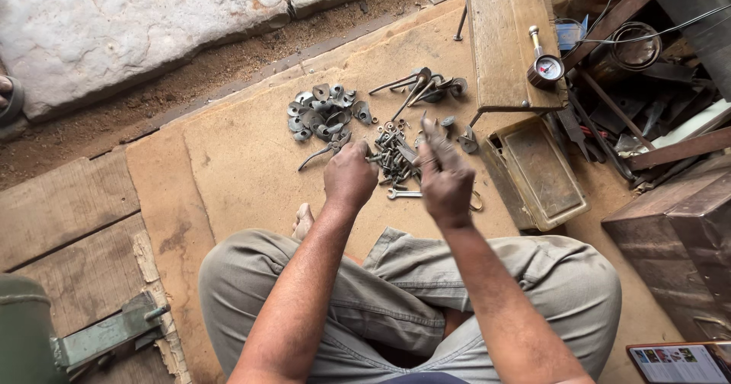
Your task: The person manipulates small metal mechanical components and fasteners by hand, using pliers and a wrench to assemble or disassemble a small metal assembly on a piece of cardboard.
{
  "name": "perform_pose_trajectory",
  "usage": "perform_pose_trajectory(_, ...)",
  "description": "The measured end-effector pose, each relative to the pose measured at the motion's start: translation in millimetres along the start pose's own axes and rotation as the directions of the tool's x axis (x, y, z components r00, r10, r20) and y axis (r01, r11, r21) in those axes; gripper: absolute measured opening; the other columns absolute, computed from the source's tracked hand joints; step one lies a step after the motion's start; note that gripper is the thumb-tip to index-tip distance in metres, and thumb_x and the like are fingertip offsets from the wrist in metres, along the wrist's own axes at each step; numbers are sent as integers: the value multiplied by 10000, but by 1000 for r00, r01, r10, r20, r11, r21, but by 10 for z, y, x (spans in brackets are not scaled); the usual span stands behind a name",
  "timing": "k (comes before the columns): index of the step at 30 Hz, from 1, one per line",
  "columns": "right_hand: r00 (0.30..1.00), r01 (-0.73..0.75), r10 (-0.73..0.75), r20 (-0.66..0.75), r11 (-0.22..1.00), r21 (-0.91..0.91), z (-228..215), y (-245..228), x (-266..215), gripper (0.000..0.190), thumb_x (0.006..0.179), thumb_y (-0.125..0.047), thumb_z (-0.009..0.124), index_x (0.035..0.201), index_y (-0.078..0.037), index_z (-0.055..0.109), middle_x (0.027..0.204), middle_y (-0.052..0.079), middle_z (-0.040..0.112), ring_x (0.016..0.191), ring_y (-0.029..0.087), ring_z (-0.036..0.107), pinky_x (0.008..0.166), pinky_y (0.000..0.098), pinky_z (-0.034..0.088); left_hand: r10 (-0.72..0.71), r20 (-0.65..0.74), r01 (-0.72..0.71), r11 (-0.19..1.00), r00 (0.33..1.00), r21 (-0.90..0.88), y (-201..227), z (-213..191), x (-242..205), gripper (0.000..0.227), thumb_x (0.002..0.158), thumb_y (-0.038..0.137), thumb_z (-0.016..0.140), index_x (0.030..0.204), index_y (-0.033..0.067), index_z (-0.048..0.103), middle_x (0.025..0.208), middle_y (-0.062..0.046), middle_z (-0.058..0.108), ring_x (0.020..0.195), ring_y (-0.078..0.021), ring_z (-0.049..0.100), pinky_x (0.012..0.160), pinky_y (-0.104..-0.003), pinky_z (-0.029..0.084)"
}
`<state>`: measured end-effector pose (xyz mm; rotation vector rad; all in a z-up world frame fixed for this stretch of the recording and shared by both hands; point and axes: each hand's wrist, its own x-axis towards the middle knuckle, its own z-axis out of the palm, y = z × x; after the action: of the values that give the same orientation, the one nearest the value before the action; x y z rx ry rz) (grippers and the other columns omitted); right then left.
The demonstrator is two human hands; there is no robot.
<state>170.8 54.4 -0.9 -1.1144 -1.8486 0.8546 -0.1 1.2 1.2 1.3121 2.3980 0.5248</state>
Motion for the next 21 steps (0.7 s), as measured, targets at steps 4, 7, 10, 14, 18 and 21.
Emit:
perform_pose_trajectory(4,911,67,148,384,867,-495,203,-10,-92,330,1106,-205,581,1403,-298,688,853,30,787,579,159,644,522,331,557,29,-10,-30,996,1000,-85,43,-53,-34,129,873,155,724,961,80,668,933,-89,694,864,-240,706,774,-439,566)
perform_pose_trajectory(7,995,51,-25,93,956,-289,295,49,-106,272,1005,-215,667,1269,-223,728,1109,68,773,679,147,734,601,312,619,38,-27,-40,996,999,-84,11,-71,-26,86,875,138,692,910,70,653,933,-102,695,866,-275,706,767,-460,558)
perform_pose_trajectory(10,990,108,-124,-74,976,-190,247,83,-63,345,1072,-137,599,1412,-104,644,1037,107,731,881,227,729,791,389,612,53,-99,-65,990,994,-126,7,-76,-31,100,831,126,691,903,65,659,951,-135,697,896,-348,694,796,-493,539)
perform_pose_trajectory(14,964,199,-139,228,943,-267,209,71,-84,433,926,-55,606,1330,-143,735,1107,143,755,976,309,734,856,419,592,35,-71,-46,985,997,-165,25,-80,-52,136,817,154,696,929,79,670,955,-143,699,921,-370,692,809,-500,536)
perform_pose_trajectory(18,1000,5,-5,-12,1000,-9,242,-110,-71,304,1040,-105,581,1332,-81,661,1140,132,754,996,265,758,833,374,599,58,-152,-87,978,987,-190,15,-72,-35,146,788,137,701,922,83,678,975,-137,703,919,-379,685,793,-500,537)
perform_pose_trajectory(21,955,-147,191,229,970,-193,226,-148,-21,305,972,-174,649,1270,-142,707,1035,126,772,856,271,766,786,386,585,53,-100,-70,981,994,-180,28,-80,-36,134,815,147,696,926,79,664,961,-138,697,901,-362,698,793,-498,537)
